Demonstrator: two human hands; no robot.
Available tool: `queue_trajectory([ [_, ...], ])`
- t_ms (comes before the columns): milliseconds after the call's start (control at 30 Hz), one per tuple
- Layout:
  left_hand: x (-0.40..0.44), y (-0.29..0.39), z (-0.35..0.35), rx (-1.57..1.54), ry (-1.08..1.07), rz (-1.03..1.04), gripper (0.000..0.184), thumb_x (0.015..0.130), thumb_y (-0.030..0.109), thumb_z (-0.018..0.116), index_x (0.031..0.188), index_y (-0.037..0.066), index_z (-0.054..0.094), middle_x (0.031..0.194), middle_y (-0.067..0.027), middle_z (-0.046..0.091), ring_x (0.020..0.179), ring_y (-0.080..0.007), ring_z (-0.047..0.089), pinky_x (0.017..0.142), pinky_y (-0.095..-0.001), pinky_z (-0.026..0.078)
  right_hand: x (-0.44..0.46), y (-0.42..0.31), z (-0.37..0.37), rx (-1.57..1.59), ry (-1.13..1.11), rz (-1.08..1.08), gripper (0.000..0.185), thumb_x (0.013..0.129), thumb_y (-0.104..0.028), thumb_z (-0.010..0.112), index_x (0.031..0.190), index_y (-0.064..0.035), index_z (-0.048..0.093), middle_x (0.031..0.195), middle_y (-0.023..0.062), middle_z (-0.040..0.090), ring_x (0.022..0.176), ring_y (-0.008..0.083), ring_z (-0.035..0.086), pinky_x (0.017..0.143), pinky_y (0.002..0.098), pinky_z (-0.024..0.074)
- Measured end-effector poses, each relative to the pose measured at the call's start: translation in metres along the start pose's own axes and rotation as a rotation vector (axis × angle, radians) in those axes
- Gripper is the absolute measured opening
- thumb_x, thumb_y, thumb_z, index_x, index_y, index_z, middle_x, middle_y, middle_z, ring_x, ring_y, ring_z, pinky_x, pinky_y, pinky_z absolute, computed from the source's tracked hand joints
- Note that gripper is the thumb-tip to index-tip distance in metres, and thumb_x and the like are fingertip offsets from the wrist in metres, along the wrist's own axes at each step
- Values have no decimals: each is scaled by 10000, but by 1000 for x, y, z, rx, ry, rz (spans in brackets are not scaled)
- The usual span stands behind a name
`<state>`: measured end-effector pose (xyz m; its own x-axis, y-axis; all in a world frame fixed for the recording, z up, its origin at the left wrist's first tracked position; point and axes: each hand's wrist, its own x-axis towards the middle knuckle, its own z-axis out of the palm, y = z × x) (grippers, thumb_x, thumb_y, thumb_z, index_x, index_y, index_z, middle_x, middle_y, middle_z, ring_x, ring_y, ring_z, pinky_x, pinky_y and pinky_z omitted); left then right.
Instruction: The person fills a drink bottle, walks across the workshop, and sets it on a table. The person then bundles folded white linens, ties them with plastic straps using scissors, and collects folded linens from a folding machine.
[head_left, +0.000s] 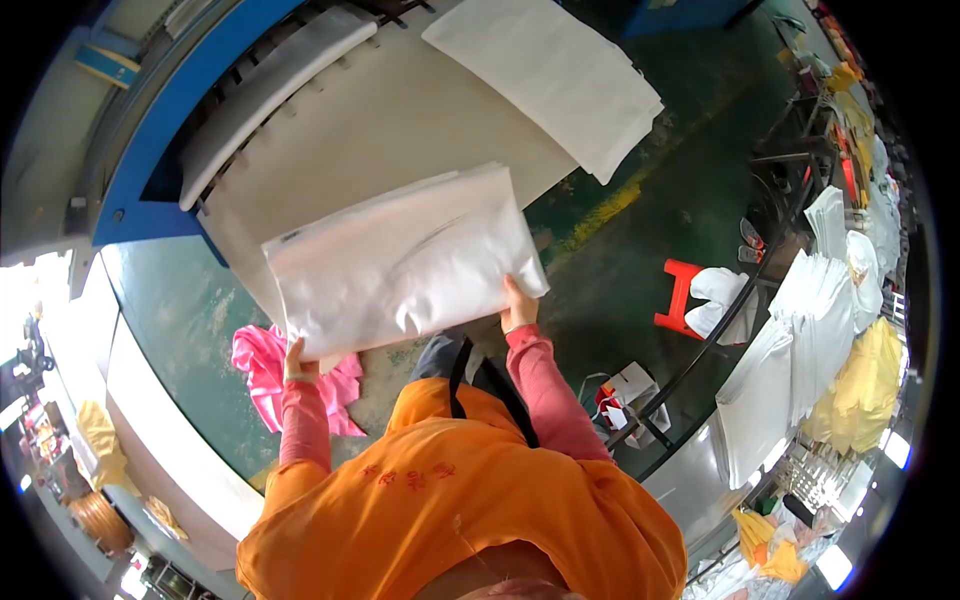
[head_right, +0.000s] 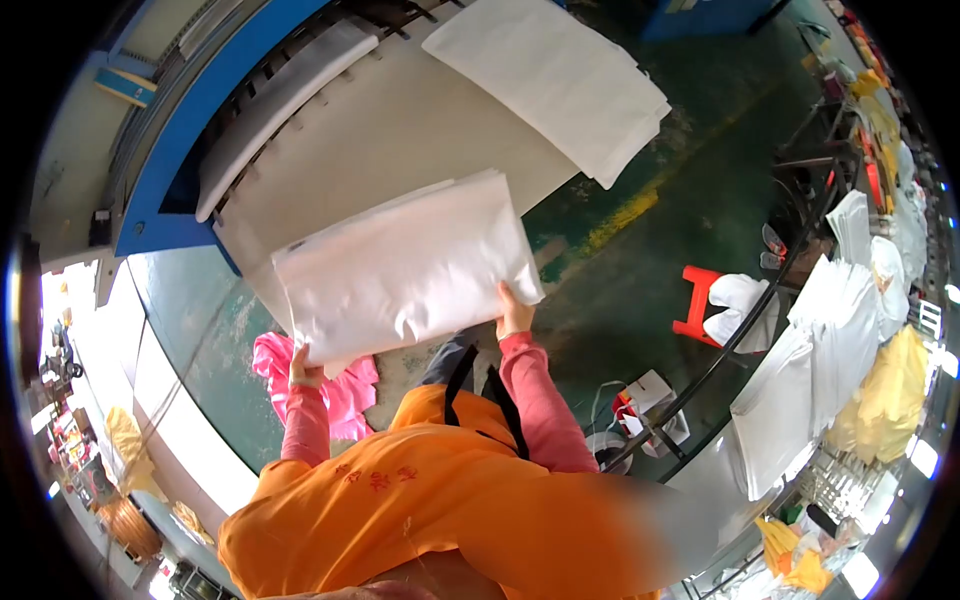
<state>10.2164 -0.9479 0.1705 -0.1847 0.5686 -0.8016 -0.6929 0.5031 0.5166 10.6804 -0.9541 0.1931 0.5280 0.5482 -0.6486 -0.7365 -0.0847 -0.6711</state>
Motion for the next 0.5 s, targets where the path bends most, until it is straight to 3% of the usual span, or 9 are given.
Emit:
queue_trajectory([
  [67,-6,5,23,-2,-12,-3,240,749,76,598,979,47,534,880,-64,594,822,-207,572,722,-314,488,-8,-25,20,-15,-17,-64,384,740,-37,647,1094,-3,502,1031,75,549,907,195,546,777,335,454],
  [167,-11,10,52,-1,34,-19,218,743,57,604,949,62,536,842,-47,588,769,-183,577,633,-280,496,-7,-43,25,-5,16,-37,368,725,-42,663,1066,-7,530,1010,62,562,882,179,555,754,317,463],
  [233,1,21,61,74,-28,37,219,750,48,597,960,53,536,890,-55,588,816,-195,580,680,-306,506,-11,-55,28,-29,43,-112,359,719,-36,663,1057,-9,544,996,58,571,882,161,553,750,304,460],
  [333,-19,47,137,172,-188,156,290,743,-7,581,1025,33,525,908,-56,584,852,-193,579,709,-304,509,-16,-81,19,-2,44,-161,410,716,3,645,1105,7,515,1043,51,555,884,148,546,743,273,442],
  [433,-31,87,232,642,-92,236,317,715,66,629,1016,14,545,936,-71,574,883,-178,559,740,-301,480,-36,-140,30,68,-49,-199,395,750,5,611,1128,-18,500,1039,45,550,923,150,533,774,283,437],
  [500,-45,95,308,478,-259,443,280,677,48,661,943,-6,591,892,-76,592,815,-166,568,681,-273,476,-45,-179,39,134,-74,-283,395,765,-6,600,1142,-27,483,1058,49,540,934,157,530,776,294,445],
])
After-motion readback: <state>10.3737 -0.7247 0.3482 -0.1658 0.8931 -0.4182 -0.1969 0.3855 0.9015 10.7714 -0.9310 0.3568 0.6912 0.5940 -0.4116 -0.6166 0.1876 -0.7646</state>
